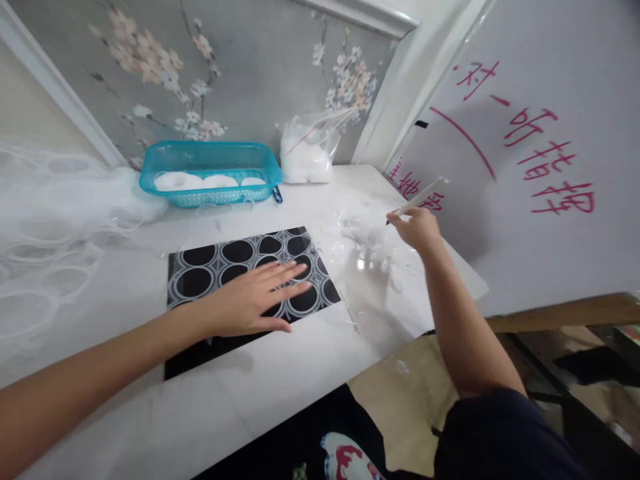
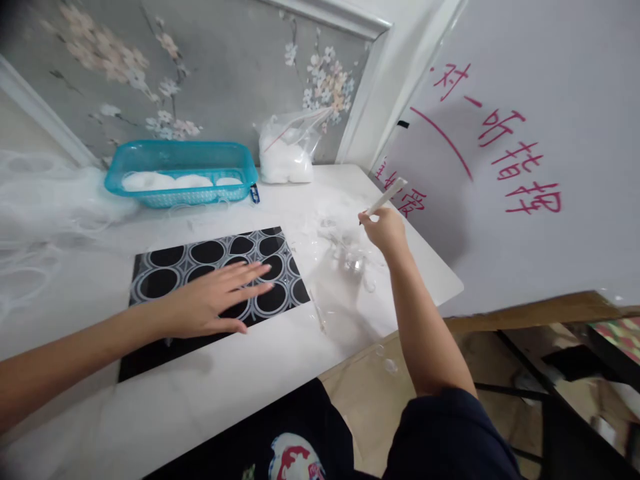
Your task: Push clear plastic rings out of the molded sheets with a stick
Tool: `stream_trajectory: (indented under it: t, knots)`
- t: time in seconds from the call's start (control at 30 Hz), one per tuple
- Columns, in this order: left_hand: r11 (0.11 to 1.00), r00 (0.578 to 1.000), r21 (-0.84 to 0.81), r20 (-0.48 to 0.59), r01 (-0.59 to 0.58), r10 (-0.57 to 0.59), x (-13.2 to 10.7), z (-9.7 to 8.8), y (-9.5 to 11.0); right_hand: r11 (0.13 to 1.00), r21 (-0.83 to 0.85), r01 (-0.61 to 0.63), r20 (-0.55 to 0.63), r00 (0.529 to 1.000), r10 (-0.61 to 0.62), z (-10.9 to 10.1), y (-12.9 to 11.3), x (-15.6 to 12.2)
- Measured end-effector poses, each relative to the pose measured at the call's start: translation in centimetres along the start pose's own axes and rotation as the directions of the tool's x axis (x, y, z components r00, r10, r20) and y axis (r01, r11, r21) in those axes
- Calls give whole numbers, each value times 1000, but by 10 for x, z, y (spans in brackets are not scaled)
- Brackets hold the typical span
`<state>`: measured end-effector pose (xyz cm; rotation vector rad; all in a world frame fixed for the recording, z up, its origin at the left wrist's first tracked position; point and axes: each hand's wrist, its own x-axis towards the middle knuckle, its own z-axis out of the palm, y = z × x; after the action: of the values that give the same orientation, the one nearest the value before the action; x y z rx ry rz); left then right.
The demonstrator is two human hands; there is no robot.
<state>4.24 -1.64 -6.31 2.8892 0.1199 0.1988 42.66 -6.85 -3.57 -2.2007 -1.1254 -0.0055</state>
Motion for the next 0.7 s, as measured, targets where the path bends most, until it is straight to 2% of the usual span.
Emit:
stream_trajectory:
  t: [0.07, 0.1, 0.13, 0.17, 0.2, 0.23, 0.27, 0.3, 0.33, 0.37, 0.43, 0.47, 0.53, 0.6, 0.63, 0.7]
  knots:
    - [996, 987, 24, -138, 90, -86, -36, -10, -13, 997, 62, 46, 42, 998, -49, -12, 0, -16]
    - [989, 965, 35, -227, 141, -129, -56, -13, -19, 989, 116, 86, 78, 992, -96, -16, -3, -27]
    - [984, 950, 44, -272, 172, -154, -77, -15, -22, 974, 183, 132, 140, 977, -158, -19, -6, -40]
    - [979, 942, 41, -284, 200, -181, -96, -16, -24, 948, 266, 173, 244, 940, -240, -19, -11, -55]
    - [973, 937, 34, -280, 227, -209, -113, -16, -23, 911, 360, 203, 381, 859, -342, -17, -17, -71]
    - [972, 940, 35, -264, 231, -214, -127, -15, -19, 878, 433, 206, 544, 716, -437, -15, -23, -86]
    - [977, 953, 41, -233, 209, -194, -137, -13, -14, 859, 481, 176, 653, 582, -485, -11, -29, -100]
    - [982, 966, 50, -199, 180, -167, -143, -11, -9, 851, 506, 140, 723, 470, -507, -7, -34, -112]
    - [986, 976, 55, -166, 155, -144, -146, -8, -3, 855, 507, 111, 765, 399, -506, -4, -38, -120]
    - [989, 982, 52, -135, 137, -129, -146, -6, 3, 863, 497, 94, 786, 373, -493, -1, -42, -126]
    - [987, 982, -9, -101, 158, -158, -141, -5, 11, 877, 469, 107, 804, 360, -474, 3, -47, -131]
    - [977, 974, -80, -96, 198, -205, -138, -6, 14, 879, 459, 129, 811, 344, -474, 3, -49, -131]
    - [911, 931, -260, -89, 321, -354, -133, -13, 16, 875, 450, 177, 833, 269, -483, 0, -53, -128]
    - [811, 872, -398, -54, 428, -486, -134, -27, 14, 877, 441, 192, 858, 198, -475, -6, -57, -123]
    - [784, 857, -419, -25, 458, -514, -137, -36, 11, 879, 439, 185, 867, 169, -469, -10, -58, -118]
    - [801, 868, -370, 28, 469, -496, -145, -60, 0, 878, 456, 149, 872, 122, -474, -18, -62, -102]
